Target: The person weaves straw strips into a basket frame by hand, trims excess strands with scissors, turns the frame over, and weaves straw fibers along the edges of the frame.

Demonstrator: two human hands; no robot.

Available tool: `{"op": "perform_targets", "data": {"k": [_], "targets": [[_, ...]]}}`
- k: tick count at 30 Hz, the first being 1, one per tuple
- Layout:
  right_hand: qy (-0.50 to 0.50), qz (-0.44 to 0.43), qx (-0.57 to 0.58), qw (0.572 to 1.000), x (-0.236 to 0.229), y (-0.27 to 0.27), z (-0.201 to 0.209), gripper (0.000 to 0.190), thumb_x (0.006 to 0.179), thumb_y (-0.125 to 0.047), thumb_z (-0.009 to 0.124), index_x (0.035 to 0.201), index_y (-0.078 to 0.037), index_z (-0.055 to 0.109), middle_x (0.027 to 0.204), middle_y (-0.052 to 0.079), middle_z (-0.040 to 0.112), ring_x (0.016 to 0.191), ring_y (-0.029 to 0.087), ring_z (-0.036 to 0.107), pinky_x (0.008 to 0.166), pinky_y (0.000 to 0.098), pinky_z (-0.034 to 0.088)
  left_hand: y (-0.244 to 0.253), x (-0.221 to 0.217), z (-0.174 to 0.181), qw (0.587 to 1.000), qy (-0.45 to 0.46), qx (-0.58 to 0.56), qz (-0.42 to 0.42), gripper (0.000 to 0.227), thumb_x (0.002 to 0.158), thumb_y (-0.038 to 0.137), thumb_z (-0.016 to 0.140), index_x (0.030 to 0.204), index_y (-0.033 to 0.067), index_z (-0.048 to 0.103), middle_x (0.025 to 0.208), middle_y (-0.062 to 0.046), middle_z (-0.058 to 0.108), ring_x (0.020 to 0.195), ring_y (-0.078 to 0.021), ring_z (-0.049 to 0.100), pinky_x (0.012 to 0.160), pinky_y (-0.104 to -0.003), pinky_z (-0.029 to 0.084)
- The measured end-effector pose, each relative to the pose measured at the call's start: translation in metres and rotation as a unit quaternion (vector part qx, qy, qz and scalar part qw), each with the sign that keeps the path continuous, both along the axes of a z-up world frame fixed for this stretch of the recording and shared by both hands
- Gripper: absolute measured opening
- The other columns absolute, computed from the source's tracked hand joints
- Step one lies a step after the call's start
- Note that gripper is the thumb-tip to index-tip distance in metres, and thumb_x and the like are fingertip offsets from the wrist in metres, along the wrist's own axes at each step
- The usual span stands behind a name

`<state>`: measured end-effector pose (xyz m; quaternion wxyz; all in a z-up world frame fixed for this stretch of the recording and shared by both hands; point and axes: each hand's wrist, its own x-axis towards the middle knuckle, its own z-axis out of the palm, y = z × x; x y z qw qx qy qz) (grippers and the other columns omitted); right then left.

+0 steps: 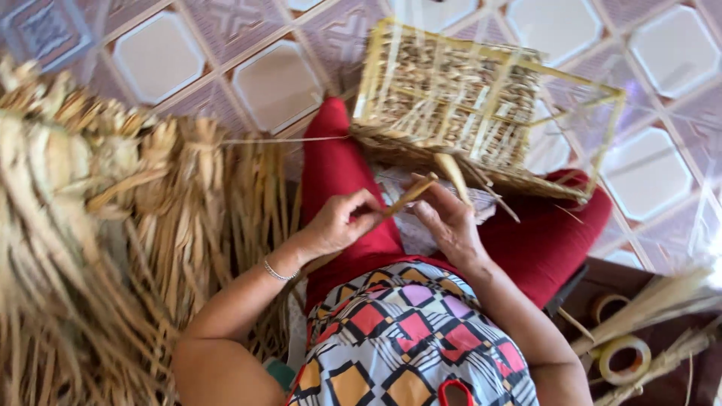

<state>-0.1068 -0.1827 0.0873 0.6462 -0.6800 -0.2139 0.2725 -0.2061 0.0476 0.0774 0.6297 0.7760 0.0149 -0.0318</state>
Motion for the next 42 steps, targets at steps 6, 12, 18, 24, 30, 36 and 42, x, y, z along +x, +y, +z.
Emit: {"op": "perform_targets", "data": {"k": [6,12,18,24,30,36,42], "targets": [[0.171,-0.208,0.228,0.936,0.030,-0.060,0.031,0.029,0.109,-0.025,0.057,0.126,-0.002,0.058,0.111,0.012,0.067,0.107,0.027,0.068,0.101,0.0453,0.058,-0.042,0.072,0.001,0.984,-0.159,0.046,-0.068,0.014,0.097,0.007,0.072,0.107,0.0019,0.063,0.096,-0.010,0.074,0.086,-0.0197,0.076,0.075,-0.032,0.062],[-0.090,-0.410,0.140,0.897,0.065,-0.194,0.059,0.018,0.120,-0.011,0.058,0.134,-0.001,0.062,0.105,0.008,0.066,0.088,0.016,0.063,0.076,0.0290,0.052,-0.063,0.148,-0.015,0.954,-0.230,0.193,-0.010,0.027,0.094,0.003,0.071,0.118,-0.0024,0.062,0.103,-0.018,0.068,0.086,-0.0309,0.069,0.076,-0.042,0.058],[-0.470,-0.346,-0.268,0.766,0.045,-0.161,0.128,0.016,0.114,0.012,0.055,0.122,0.001,0.063,0.111,0.012,0.075,0.101,0.017,0.073,0.085,0.0286,0.059,-0.068,0.168,-0.029,0.939,-0.189,0.282,-0.057,0.019,0.091,0.003,0.072,0.106,-0.0013,0.061,0.096,-0.014,0.064,0.085,-0.0304,0.067,0.077,-0.042,0.057],[-0.269,-0.178,-0.171,0.931,0.060,-0.073,0.043,0.009,0.098,-0.009,0.074,0.105,-0.003,0.072,0.094,0.007,0.073,0.079,0.015,0.070,0.067,0.0291,0.056,-0.055,0.147,-0.028,0.900,-0.308,0.297,-0.083,0.008,0.098,0.000,0.067,0.103,-0.0004,0.060,0.102,-0.010,0.060,0.089,-0.0245,0.067,0.082,-0.034,0.062],[-0.395,-0.179,-0.236,0.870,0.080,-0.026,-0.010,0.013,0.094,-0.016,0.077,0.095,-0.005,0.070,0.099,0.009,0.067,0.084,0.024,0.065,0.070,0.0384,0.056,-0.052,0.135,-0.006,0.873,-0.365,0.317,-0.068,0.013,0.096,-0.004,0.066,0.107,-0.0038,0.059,0.119,-0.012,0.057,0.100,-0.0242,0.068,0.084,-0.032,0.064],[-0.415,-0.152,-0.318,0.839,0.084,-0.015,-0.026,0.027,0.091,-0.025,0.081,0.085,-0.005,0.063,0.086,0.010,0.061,0.084,0.028,0.058,0.064,0.0449,0.048,-0.056,0.136,-0.021,0.850,-0.401,0.337,-0.058,0.015,0.094,-0.003,0.068,0.096,0.0002,0.054,0.130,-0.014,0.059,0.103,-0.0252,0.068,0.090,-0.036,0.062],[-0.483,-0.141,-0.256,0.825,0.082,-0.024,-0.030,0.025,0.091,-0.017,0.080,0.097,-0.005,0.059,0.090,0.011,0.060,0.087,0.029,0.059,0.069,0.0434,0.049,-0.067,0.158,-0.048,0.886,-0.330,0.326,-0.018,0.020,0.095,0.002,0.073,0.103,0.0071,0.055,0.094,-0.007,0.069,0.080,-0.0220,0.070,0.068,-0.036,0.059]]}}
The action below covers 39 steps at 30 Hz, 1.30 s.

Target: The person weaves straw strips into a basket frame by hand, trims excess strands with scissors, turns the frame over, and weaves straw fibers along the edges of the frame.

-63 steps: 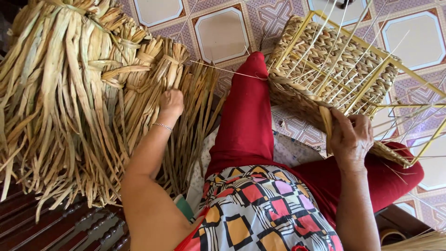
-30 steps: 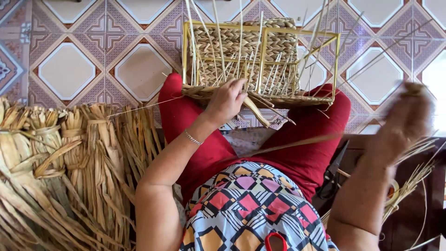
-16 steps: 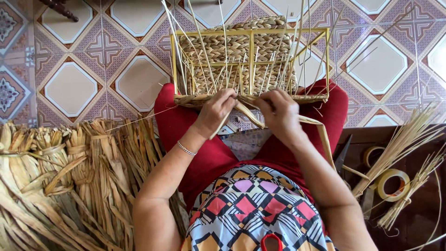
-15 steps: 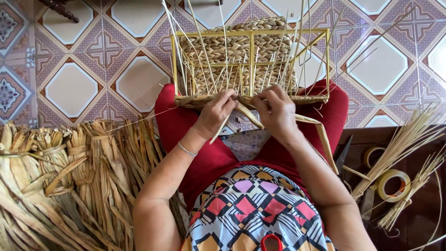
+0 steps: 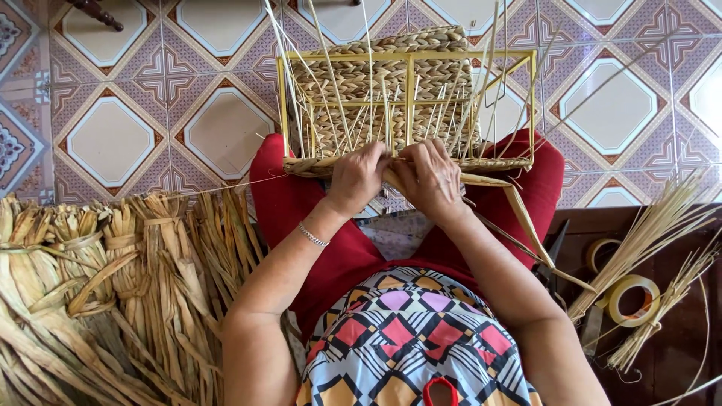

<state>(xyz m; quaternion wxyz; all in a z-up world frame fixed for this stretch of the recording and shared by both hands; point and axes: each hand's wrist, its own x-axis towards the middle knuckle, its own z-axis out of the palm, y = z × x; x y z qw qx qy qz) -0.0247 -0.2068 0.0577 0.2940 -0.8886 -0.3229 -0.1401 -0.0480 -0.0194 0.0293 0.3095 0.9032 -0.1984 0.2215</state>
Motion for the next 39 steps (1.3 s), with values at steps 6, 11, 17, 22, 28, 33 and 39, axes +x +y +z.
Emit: {"op": "perform_targets", "data": {"k": [6,11,17,22,28,33,39], "targets": [[-0.001,0.099,0.010,0.995,-0.008,-0.025,0.027,0.025,0.091,-0.012,0.077,0.111,-0.010,0.061,0.119,0.010,0.064,0.104,0.029,0.061,0.090,0.0424,0.052,-0.006,0.026,0.017,0.972,0.213,-0.075,0.070,0.049,0.091,0.004,0.075,0.128,0.0044,0.044,0.065,-0.006,0.066,0.051,-0.0234,0.064,0.043,-0.040,0.051],[-0.066,0.142,-0.097,0.983,-0.009,-0.030,0.048,0.043,0.086,-0.017,0.075,0.128,-0.023,0.070,0.137,0.017,0.058,0.109,0.031,0.058,0.089,0.0417,0.049,-0.012,0.028,-0.002,0.995,0.040,-0.076,0.050,0.059,0.078,0.000,0.071,0.130,0.0043,0.045,0.104,-0.022,0.068,0.069,-0.0260,0.068,0.049,-0.035,0.059],[-0.093,0.139,-0.043,0.985,-0.005,-0.030,0.023,0.038,0.081,-0.026,0.076,0.119,-0.022,0.073,0.130,0.009,0.062,0.117,0.031,0.059,0.092,0.0456,0.049,-0.001,0.030,-0.022,0.994,0.042,0.007,-0.097,0.017,0.101,0.001,0.064,0.105,0.0172,0.062,0.087,-0.002,0.068,0.071,-0.0151,0.068,0.066,-0.030,0.062],[0.143,-0.025,0.157,0.977,0.004,-0.026,0.004,0.027,0.094,-0.004,0.077,0.120,-0.008,0.071,0.106,0.009,0.076,0.095,0.023,0.074,0.083,0.0382,0.062,-0.002,0.024,0.037,0.941,0.314,-0.002,-0.127,0.021,0.088,-0.012,0.056,0.105,-0.0018,0.062,0.072,-0.011,0.062,0.053,-0.0178,0.058,0.047,-0.027,0.051],[0.110,0.025,0.151,0.982,0.021,-0.026,0.010,0.040,0.094,-0.005,0.073,0.131,0.005,0.061,0.114,0.015,0.076,0.096,0.025,0.077,0.082,0.0327,0.065,-0.021,0.025,-0.014,0.985,0.172,-0.005,-0.030,0.011,0.096,-0.012,0.057,0.100,-0.0027,0.055,0.071,-0.008,0.058,0.048,-0.0145,0.055,0.039,-0.025,0.047],[0.226,-0.043,-0.024,0.973,0.037,-0.019,0.017,0.033,0.101,-0.010,0.062,0.133,-0.003,0.064,0.102,0.018,0.077,0.077,0.025,0.076,0.068,0.0350,0.063,-0.017,0.040,-0.020,0.979,0.174,-0.103,0.025,0.026,0.092,-0.012,0.058,0.112,-0.0039,0.044,0.062,-0.006,0.054,0.044,-0.0173,0.053,0.034,-0.028,0.044],[0.245,-0.035,-0.089,0.965,0.056,-0.022,-0.012,0.048,0.090,-0.015,0.064,0.137,-0.004,0.058,0.094,0.021,0.076,0.079,0.037,0.072,0.081,0.0514,0.056,-0.018,0.050,-0.034,0.981,0.194,-0.008,0.014,0.014,0.092,-0.011,0.057,0.096,0.0013,0.053,0.062,-0.005,0.054,0.047,-0.0151,0.052,0.039,-0.029,0.047]]}}
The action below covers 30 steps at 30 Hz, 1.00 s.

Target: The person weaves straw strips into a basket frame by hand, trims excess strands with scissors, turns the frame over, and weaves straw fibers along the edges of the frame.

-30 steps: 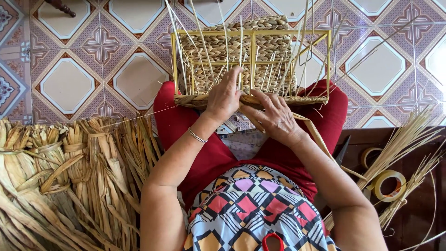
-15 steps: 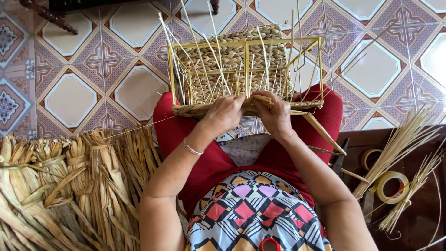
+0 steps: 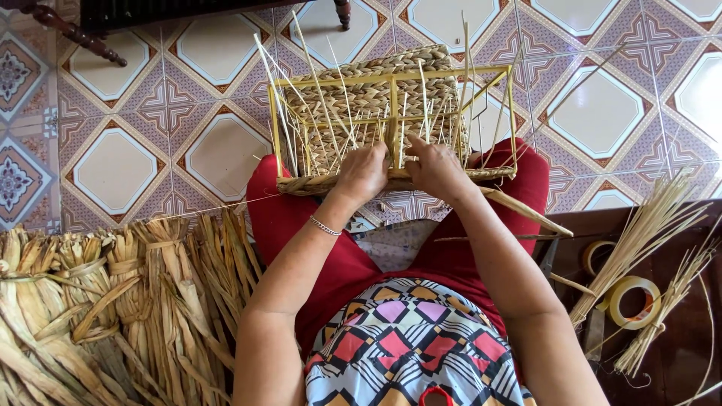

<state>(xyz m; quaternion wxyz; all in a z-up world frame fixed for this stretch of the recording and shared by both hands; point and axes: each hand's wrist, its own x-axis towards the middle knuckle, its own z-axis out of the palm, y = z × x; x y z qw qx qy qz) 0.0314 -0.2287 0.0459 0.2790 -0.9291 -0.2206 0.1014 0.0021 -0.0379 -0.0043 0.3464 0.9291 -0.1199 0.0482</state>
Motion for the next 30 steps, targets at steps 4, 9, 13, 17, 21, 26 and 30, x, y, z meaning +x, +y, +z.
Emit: {"op": "perform_targets", "data": {"k": [4,9,13,17,21,26,30], "targets": [[0.124,0.010,-0.057,0.991,0.007,0.001,-0.010,0.034,0.104,-0.022,0.051,0.131,-0.001,0.054,0.092,0.021,0.075,0.083,0.037,0.073,0.084,0.0516,0.056,0.001,-0.002,0.003,0.986,0.137,0.071,-0.064,0.018,0.100,0.012,0.060,0.086,0.0062,0.069,0.057,-0.005,0.058,0.046,-0.0165,0.050,0.043,-0.033,0.043],[0.103,-0.024,-0.010,0.994,0.016,0.004,-0.035,0.045,0.102,-0.020,0.052,0.140,0.003,0.049,0.089,0.026,0.073,0.083,0.038,0.071,0.080,0.0526,0.056,0.014,-0.006,0.032,0.970,0.221,0.043,-0.092,0.020,0.096,0.019,0.056,0.096,0.0082,0.072,0.061,-0.002,0.061,0.051,-0.0154,0.056,0.053,-0.032,0.048],[0.252,-0.119,0.180,0.943,0.014,0.002,-0.007,0.040,0.090,-0.017,0.069,0.126,-0.002,0.060,0.092,0.016,0.076,0.074,0.024,0.075,0.062,0.0379,0.064,0.007,-0.012,0.064,0.956,0.268,0.056,-0.106,0.027,0.085,0.023,0.074,0.107,0.0074,0.070,0.075,-0.005,0.069,0.068,-0.0175,0.065,0.067,-0.031,0.052],[0.161,-0.158,0.157,0.962,-0.006,-0.007,-0.005,0.021,0.090,-0.020,0.077,0.104,-0.005,0.075,0.093,0.009,0.078,0.070,0.020,0.075,0.059,0.0288,0.062,-0.001,-0.026,0.033,0.974,0.152,0.157,-0.063,0.088,0.070,0.016,0.089,0.144,-0.0025,0.045,0.082,-0.012,0.069,0.081,-0.0255,0.063,0.074,-0.033,0.055],[-0.230,-0.051,0.118,0.965,-0.045,-0.004,0.031,0.018,0.083,-0.018,0.086,0.084,-0.006,0.073,0.083,0.007,0.073,0.070,0.021,0.070,0.060,0.0364,0.056,0.002,-0.032,0.008,0.990,-0.120,0.063,-0.027,0.055,0.072,0.003,0.086,0.119,0.0026,0.058,0.104,-0.014,0.070,0.096,-0.0280,0.066,0.079,-0.036,0.061],[-0.265,-0.041,0.114,0.957,-0.069,-0.008,0.010,0.024,0.080,-0.012,0.091,0.079,-0.005,0.068,0.073,0.009,0.066,0.067,0.024,0.063,0.063,0.0386,0.052,0.003,-0.032,0.025,0.988,-0.112,0.101,-0.036,0.029,0.077,-0.007,0.077,0.099,0.0065,0.064,0.091,-0.010,0.075,0.085,-0.0255,0.066,0.071,-0.038,0.059],[-0.086,-0.131,0.241,0.958,-0.080,-0.012,-0.001,0.013,0.087,-0.011,0.083,0.088,-0.004,0.072,0.079,0.006,0.073,0.068,0.013,0.067,0.059,0.0296,0.055,0.004,-0.031,0.022,0.988,-0.113,0.091,-0.057,0.016,0.083,-0.010,0.064,0.087,0.0052,0.068,0.077,-0.009,0.073,0.080,-0.0244,0.065,0.066,-0.038,0.059]]}}
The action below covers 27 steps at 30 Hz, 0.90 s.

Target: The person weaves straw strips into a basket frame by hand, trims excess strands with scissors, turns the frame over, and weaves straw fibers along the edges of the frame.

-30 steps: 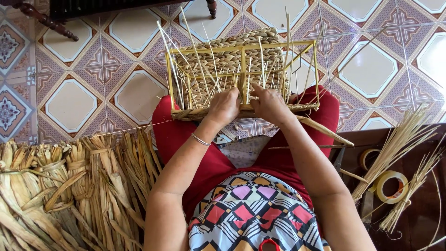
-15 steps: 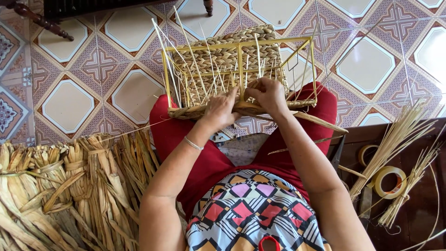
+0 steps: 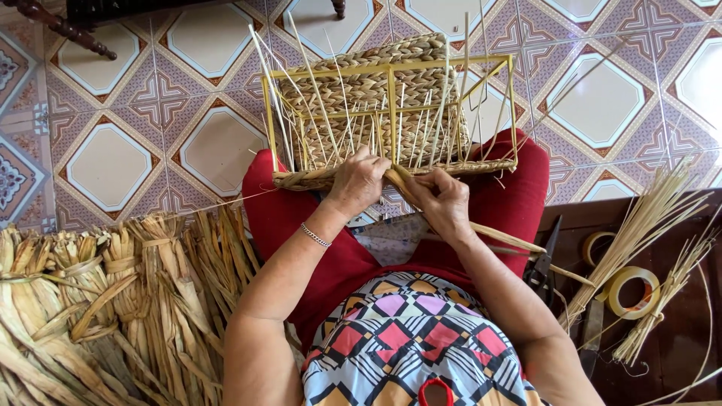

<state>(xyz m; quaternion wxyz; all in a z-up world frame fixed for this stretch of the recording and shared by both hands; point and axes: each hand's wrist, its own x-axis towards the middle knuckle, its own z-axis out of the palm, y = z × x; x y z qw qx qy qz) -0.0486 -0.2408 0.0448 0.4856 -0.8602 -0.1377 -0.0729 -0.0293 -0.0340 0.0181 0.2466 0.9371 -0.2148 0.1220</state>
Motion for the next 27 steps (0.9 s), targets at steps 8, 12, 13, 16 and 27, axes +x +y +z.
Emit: {"op": "perform_targets", "data": {"k": [8,12,13,16,27], "targets": [[0.328,-0.052,0.301,0.894,0.009,-0.020,-0.036,0.013,0.095,-0.013,0.074,0.090,-0.003,0.068,0.080,0.010,0.074,0.067,0.011,0.069,0.062,0.0254,0.061,0.000,-0.005,0.001,0.999,0.032,-0.024,-0.015,0.016,0.087,-0.009,0.061,0.084,0.0046,0.068,0.074,-0.008,0.071,0.077,-0.0211,0.064,0.060,-0.037,0.058],[0.311,0.006,0.200,0.929,0.013,-0.029,-0.004,0.020,0.100,-0.019,0.067,0.099,0.000,0.064,0.086,0.011,0.076,0.072,0.011,0.070,0.060,0.0256,0.058,-0.001,-0.008,-0.021,0.999,-0.034,0.010,0.000,0.017,0.088,-0.009,0.061,0.102,-0.0016,0.067,0.089,-0.014,0.070,0.089,-0.0251,0.063,0.069,-0.034,0.061],[0.285,0.037,0.144,0.947,0.013,-0.033,0.011,0.023,0.101,-0.022,0.064,0.104,0.001,0.064,0.087,0.010,0.077,0.074,0.011,0.072,0.061,0.0250,0.060,-0.003,-0.009,-0.026,0.999,-0.045,0.028,0.002,0.019,0.094,-0.007,0.063,0.112,-0.0049,0.067,0.096,-0.017,0.070,0.091,-0.0255,0.063,0.069,-0.032,0.061],[0.403,0.022,-0.103,0.909,0.005,-0.039,0.057,0.046,0.096,-0.025,0.074,0.133,-0.006,0.054,0.083,0.017,0.078,0.068,0.021,0.074,0.059,0.0318,0.057,-0.005,-0.011,0.021,0.996,-0.064,-0.061,-0.007,0.050,0.079,-0.015,0.053,0.125,-0.0044,0.068,0.104,-0.018,0.068,0.096,-0.0287,0.063,0.078,-0.032,0.063],[-0.035,0.064,-0.306,0.949,-0.010,-0.041,0.090,0.016,0.093,-0.025,0.074,0.098,-0.011,0.073,0.084,0.007,0.071,0.075,0.029,0.070,0.064,0.0442,0.054,-0.002,0.011,0.028,0.995,0.018,0.008,-0.100,0.044,0.079,-0.008,0.058,0.122,-0.0008,0.068,0.100,-0.013,0.061,0.095,-0.0253,0.062,0.088,-0.036,0.061]]}}
